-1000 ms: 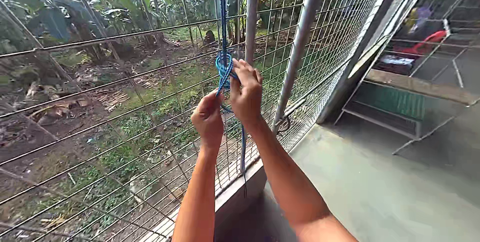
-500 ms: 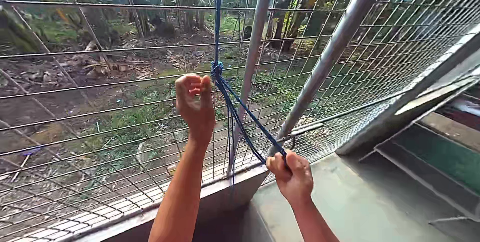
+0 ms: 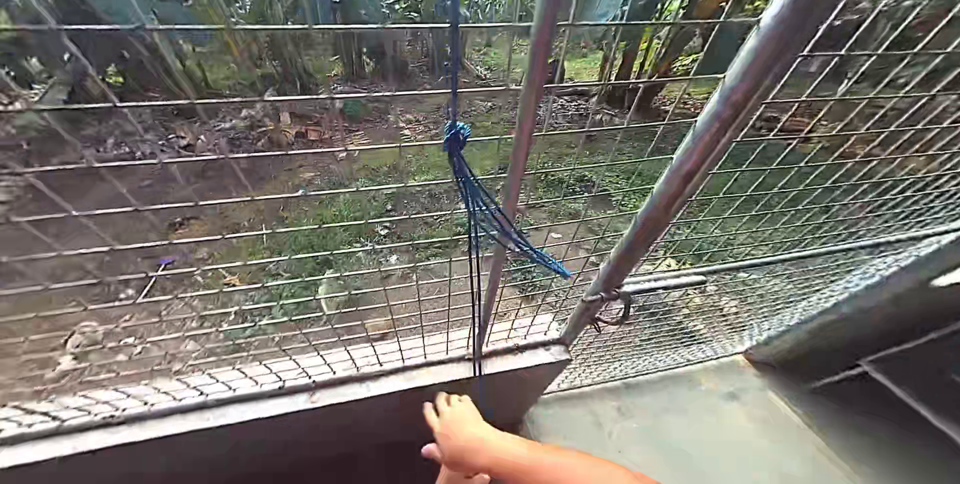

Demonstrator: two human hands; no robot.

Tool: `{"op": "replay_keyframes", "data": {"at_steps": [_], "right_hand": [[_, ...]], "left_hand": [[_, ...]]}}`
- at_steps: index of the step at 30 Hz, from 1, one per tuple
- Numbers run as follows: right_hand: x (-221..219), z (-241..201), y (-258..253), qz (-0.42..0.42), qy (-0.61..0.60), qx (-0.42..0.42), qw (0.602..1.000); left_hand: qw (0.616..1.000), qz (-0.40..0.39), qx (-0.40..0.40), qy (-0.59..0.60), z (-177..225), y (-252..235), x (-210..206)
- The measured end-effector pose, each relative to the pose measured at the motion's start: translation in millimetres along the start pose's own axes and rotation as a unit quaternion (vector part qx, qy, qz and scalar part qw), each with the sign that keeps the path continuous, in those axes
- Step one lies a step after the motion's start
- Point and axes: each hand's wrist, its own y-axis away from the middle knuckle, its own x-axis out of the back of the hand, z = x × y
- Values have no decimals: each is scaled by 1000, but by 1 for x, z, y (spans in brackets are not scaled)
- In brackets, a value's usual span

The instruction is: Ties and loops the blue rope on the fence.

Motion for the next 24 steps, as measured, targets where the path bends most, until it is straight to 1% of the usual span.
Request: {"op": "replay_keyframes", "data": {"at_steps": [1, 2, 3, 4, 5, 6, 7, 8, 9, 10, 11, 12, 13, 14, 15, 16, 17, 18, 19, 20, 21, 22, 23, 24], "right_hand": [[-15, 2, -1, -116, 3, -65, 991], [-32, 1, 1, -208, 15, -88, 974], [-44, -4, 5, -270, 25, -82, 959], [-47, -9, 10, -289, 6, -47, 956], [-41, -11, 16, -270, -75, 11, 960], [-26, -10, 28, -215, -229, 77, 946], [0, -11, 42, -145, -409, 133, 891], [40, -17, 58, -73, -563, 177, 804], [85, -22, 76, 21, -656, 220, 721], [127, -22, 92, 140, -703, 270, 642], [161, -15, 104, 255, -715, 323, 566], [187, -6, 113, 349, -705, 367, 497], [202, -3, 118, 430, -679, 382, 456], [206, -12, 119, 494, -652, 359, 450], [198, -28, 112, 523, -625, 311, 489], [177, -48, 98, 511, -601, 260, 557], [146, -66, 78, 466, -564, 219, 645], [110, -84, 57, 397, -520, 185, 734], [75, -98, 39, 304, -477, 159, 810], [42, -108, 24, 209, -427, 139, 869], [17, -117, 15, 130, -379, 121, 908], [-3, -125, 14, 79, -347, 108, 928], [-14, -131, 17, 42, -335, 102, 936], [-13, -136, 25, -6, -340, 100, 935]], "left_hand": [[995, -18, 77, -57, -33, 13, 11], [986, -33, 137, -91, -62, 28, 26], [977, -31, 178, -109, -84, 44, 43], [973, -11, 197, -118, -101, 60, 61], [972, 15, 204, -119, -113, 76, 76], [971, 44, 204, -114, -124, 91, 89], [971, 75, 202, -102, -134, 103, 99], [970, 103, 203, -86, -141, 112, 109], [968, 130, 202, -70, -148, 120, 117], [966, 156, 199, -56, -155, 128, 123], [963, 177, 198, -48, -159, 137, 129], [960, 192, 199, -41, -160, 145, 134], [958, 201, 200, -37, -158, 152, 137], [959, 199, 199, -35, -150, 156, 137], [964, 178, 196, -35, -134, 158, 138], [970, 140, 191, -45, -108, 160, 140], [977, 98, 175, -66, -73, 161, 143], [982, 55, 152, -100, -31, 163, 145], [982, 25, 124, -142, 10, 167, 147], [979, 18, 95, -178, 48, 174, 149], [975, 42, 69, -208, 79, 184, 154], [968, 97, 38, -229, 99, 196, 161], [956, 170, 1, -240, 107, 208, 173], [935, 253, -43, -246, 106, 218, 187]]}}
